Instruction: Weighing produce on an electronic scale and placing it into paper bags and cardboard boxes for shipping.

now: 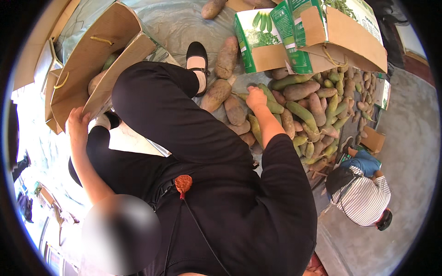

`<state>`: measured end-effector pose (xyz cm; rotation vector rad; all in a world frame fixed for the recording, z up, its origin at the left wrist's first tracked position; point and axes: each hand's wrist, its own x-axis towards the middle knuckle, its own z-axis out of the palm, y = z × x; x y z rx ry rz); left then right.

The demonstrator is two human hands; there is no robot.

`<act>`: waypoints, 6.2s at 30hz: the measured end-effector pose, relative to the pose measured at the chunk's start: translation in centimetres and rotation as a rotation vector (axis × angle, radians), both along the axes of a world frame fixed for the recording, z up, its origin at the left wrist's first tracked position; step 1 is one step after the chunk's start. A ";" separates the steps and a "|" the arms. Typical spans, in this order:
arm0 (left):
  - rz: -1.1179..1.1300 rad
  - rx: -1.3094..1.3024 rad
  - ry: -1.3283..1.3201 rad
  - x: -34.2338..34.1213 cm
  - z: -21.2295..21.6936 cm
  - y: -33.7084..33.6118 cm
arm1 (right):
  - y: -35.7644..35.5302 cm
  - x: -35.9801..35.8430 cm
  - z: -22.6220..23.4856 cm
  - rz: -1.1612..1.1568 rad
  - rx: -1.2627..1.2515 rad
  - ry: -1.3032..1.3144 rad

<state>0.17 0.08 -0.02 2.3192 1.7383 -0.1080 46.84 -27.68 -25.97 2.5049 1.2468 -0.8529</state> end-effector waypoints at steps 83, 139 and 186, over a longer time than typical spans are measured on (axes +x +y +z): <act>-0.023 0.009 -0.025 -0.5 -0.4 0.1 | -0.1 -0.4 1.7 -0.231 0.227 0.340; 0.124 0.041 -0.087 -2.2 1.8 -1.2 | 30.0 -14.5 32.6 0.367 0.739 0.929; 0.189 0.179 -0.281 -2.0 3.0 -1.4 | 8.1 -2.2 12.6 -0.241 0.351 0.393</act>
